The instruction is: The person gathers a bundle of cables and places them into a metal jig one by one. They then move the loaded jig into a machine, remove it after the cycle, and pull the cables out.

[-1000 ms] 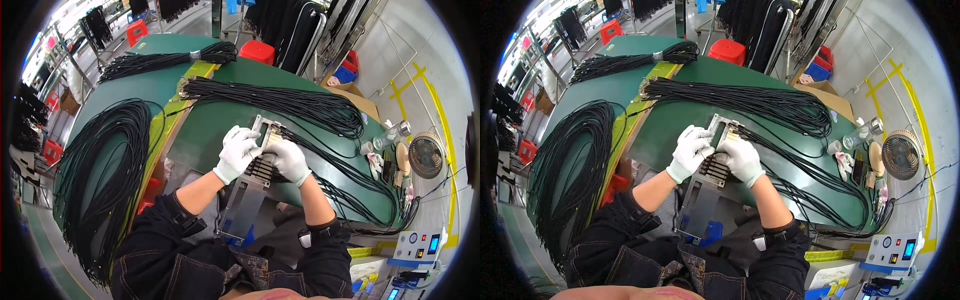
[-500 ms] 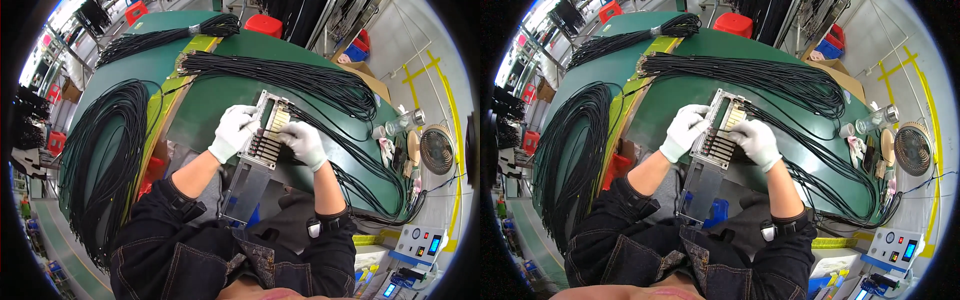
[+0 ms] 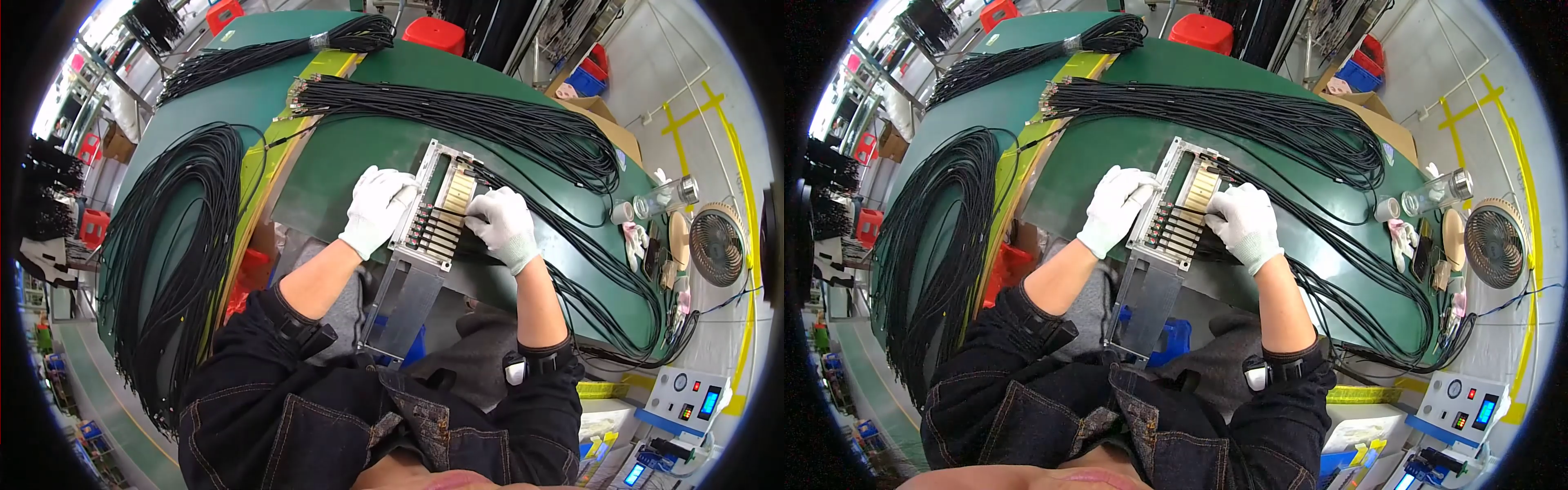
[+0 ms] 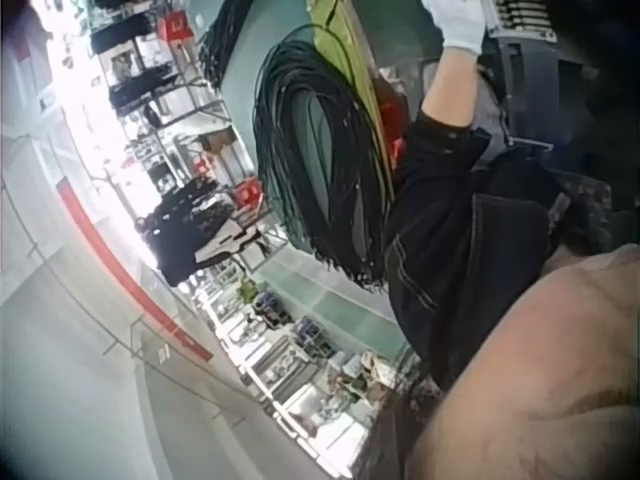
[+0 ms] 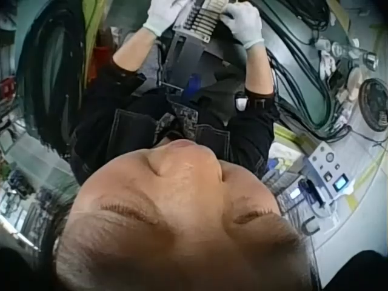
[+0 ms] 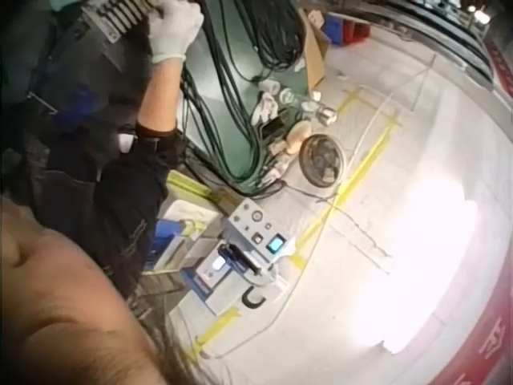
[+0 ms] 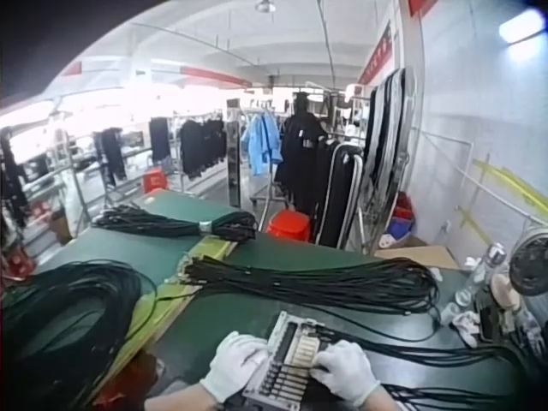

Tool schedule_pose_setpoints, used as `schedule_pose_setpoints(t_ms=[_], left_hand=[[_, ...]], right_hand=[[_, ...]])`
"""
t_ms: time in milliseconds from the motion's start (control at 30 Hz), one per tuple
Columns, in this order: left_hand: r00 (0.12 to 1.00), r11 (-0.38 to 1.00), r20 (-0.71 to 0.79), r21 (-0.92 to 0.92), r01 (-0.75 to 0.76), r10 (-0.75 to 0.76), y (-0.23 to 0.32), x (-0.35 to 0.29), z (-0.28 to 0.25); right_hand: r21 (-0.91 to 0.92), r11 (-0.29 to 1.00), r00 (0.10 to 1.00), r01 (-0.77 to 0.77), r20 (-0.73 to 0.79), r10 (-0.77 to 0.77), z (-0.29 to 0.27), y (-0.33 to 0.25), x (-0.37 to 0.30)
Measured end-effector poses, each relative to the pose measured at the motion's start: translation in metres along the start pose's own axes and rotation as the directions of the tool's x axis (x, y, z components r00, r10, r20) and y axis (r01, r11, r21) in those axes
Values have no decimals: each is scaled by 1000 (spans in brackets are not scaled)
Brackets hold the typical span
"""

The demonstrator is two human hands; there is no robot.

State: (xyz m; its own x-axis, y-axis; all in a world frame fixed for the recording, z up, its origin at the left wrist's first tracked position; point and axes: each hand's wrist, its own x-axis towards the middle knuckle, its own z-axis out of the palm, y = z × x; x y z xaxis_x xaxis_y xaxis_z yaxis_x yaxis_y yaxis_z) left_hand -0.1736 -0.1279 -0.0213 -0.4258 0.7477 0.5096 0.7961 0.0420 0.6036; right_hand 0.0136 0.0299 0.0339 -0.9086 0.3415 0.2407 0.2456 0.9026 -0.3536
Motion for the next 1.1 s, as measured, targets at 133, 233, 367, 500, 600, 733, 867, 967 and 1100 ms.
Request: schedule_pose_setpoints(t_ms=[133, 233, 367, 500, 600, 733, 867, 967, 1100], left_hand=[[994, 997, 92, -48, 65, -61, -3, -1, -2], [991, 999, 135, -32, 1, 3, 7, -3, 6], [965, 967, 165, 126, -223, 202, 25, -3, 5], [938, 935, 256, 203, -289, 234, 31, 0, 4], [938, 935, 254, 203, -291, 237, 27, 2, 10], [939, 941, 267, 196, -275, 219, 25, -3, 10], [962, 966, 169, 107, -235, 216, 26, -2, 12], [985, 982, -23, 76, -170, 172, 25, 1, 14], [961, 964, 83, -13, -264, 264, 17, 6, 9]], right_hand=[[-33, 999, 1000, 18, -7, -18, 1, -4, 0], [-63, 998, 1000, 25, 2, -25, 3, -6, -2], [-46, 999, 1000, 3, -24, -4, 7, 1, -2], [16, 993, 987, -114, -117, 115, -8, 22, -2], [-42, 971, 965, -235, -133, 228, -15, 31, -4], [-225, 957, 982, -185, -80, 171, 1, 22, -5], [-128, 982, 987, -142, -97, 131, 4, 19, 0], [148, 989, 993, 25, -120, -7, 9, -5, 1], [314, 947, 994, 65, -101, -35, 13, -21, 4]])
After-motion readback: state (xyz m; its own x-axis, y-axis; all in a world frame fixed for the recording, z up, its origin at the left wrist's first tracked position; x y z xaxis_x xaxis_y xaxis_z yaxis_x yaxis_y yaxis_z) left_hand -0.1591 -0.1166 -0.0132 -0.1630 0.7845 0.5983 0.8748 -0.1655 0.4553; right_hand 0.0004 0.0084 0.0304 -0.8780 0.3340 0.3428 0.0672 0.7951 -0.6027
